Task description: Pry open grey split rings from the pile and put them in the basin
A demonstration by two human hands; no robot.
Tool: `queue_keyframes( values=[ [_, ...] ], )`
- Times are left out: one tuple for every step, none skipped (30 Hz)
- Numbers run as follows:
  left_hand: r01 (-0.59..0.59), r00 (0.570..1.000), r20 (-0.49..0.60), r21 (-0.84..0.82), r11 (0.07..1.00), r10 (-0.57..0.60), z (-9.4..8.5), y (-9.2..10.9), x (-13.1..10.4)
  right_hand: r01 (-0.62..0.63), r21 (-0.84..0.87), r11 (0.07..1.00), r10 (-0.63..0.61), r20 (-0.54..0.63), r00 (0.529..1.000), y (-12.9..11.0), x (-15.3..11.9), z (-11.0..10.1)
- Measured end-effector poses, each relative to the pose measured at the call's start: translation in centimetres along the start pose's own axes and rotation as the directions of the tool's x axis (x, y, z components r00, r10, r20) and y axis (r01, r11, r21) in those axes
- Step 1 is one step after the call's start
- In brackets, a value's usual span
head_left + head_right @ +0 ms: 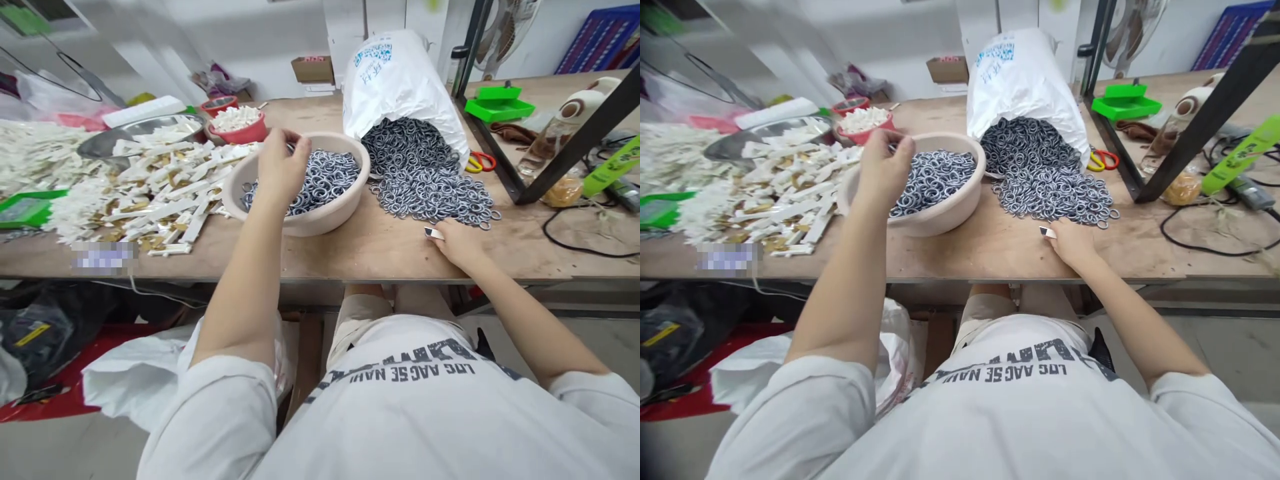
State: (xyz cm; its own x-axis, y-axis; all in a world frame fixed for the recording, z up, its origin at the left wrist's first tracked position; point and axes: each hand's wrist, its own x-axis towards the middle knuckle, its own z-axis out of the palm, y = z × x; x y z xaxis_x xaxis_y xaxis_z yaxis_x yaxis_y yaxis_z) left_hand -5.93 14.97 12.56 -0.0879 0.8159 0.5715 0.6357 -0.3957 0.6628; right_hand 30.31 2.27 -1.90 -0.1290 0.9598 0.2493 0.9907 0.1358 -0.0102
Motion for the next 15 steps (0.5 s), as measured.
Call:
queue_keyframes(
  values=[
    [0.011, 0.997, 0.075, 0.098, 0.995, -0.018, 0.1, -0.9, 0.4, -0.007, 0.014, 1.000, 0.008, -0.011, 1.000, 0.1, 0.0, 0.0],
    [0.021, 0.990, 0.137, 0.165, 0.986, -0.044, 0.2, -1.6, 0.7, -0.020, 0.042, 0.999, 0.021, -0.026, 0.999, 0.2, 0.0, -0.1],
    [0.026, 0.981, 0.184, 0.197, 0.980, -0.063, 0.3, -2.1, 0.9, -0.034, 0.087, 0.996, 0.038, -0.044, 0.998, 0.4, 0.0, -0.2],
    [0.025, 0.975, 0.212, 0.210, 0.977, -0.070, 0.4, -2.2, 0.9, -0.048, 0.148, 0.988, 0.058, -0.062, 0.996, 0.6, 0.1, -0.4],
    [0.015, 0.976, 0.211, 0.218, 0.976, -0.062, 0.6, -1.9, 0.8, -0.058, 0.225, 0.973, 0.077, -0.076, 0.994, 0.8, 0.1, -0.6],
    [-0.011, 0.980, 0.197, 0.221, 0.975, -0.034, 0.9, -1.2, 0.4, -0.066, 0.315, 0.947, 0.097, -0.085, 0.992, 0.9, 0.1, -0.8],
    [-0.049, 0.984, 0.177, 0.225, 0.973, 0.008, 1.2, -0.1, -0.4, -0.071, 0.423, 0.903, 0.117, -0.085, 0.989, 0.8, 0.1, -1.2],
    [-0.111, 0.986, 0.146, 0.210, 0.971, 0.081, 1.7, 1.3, -1.6, -0.075, 0.550, 0.832, 0.136, -0.072, 0.988, 0.6, 0.1, -1.5],
    [-0.190, 0.975, 0.145, 0.134, 0.973, 0.171, 2.3, 2.8, -3.2, -0.082, 0.683, 0.726, 0.153, -0.044, 0.987, 0.2, 0.0, -2.0],
    [-0.241, 0.960, 0.162, 0.052, 0.969, 0.230, 3.0, 4.4, -5.3, -0.090, 0.806, 0.585, 0.166, -0.011, 0.986, -0.4, -0.1, -2.5],
    [-0.264, 0.945, 0.192, -0.033, 0.964, 0.265, 3.8, 5.9, -7.6, -0.099, 0.907, 0.409, 0.166, 0.033, 0.986, -1.1, -0.3, -3.0],
    [-0.252, 0.912, 0.305, -0.113, 0.961, 0.275, 4.6, 7.1, -10.1, -0.104, 0.964, 0.244, 0.173, 0.062, 0.983, -2.0, -0.5, -3.5],
    [-0.214, 0.876, 0.401, -0.180, 0.960, 0.270, 5.5, 8.1, -12.5, -0.093, 0.990, 0.106, 0.183, 0.072, 0.980, -2.8, -0.9, -3.9],
    [-0.136, 0.854, 0.462, -0.242, 0.961, 0.238, 6.4, 8.7, -14.8, -0.084, 0.996, -0.004, 0.179, 0.083, 0.980, -3.6, -1.2, -4.3],
    [-0.033, 0.835, 0.514, -0.307, 0.951, 0.195, 7.2, 9.1, -16.7, -0.087, 0.993, -0.077, 0.152, 0.098, 0.984, -4.4, -1.6, -4.5]
  ],
)
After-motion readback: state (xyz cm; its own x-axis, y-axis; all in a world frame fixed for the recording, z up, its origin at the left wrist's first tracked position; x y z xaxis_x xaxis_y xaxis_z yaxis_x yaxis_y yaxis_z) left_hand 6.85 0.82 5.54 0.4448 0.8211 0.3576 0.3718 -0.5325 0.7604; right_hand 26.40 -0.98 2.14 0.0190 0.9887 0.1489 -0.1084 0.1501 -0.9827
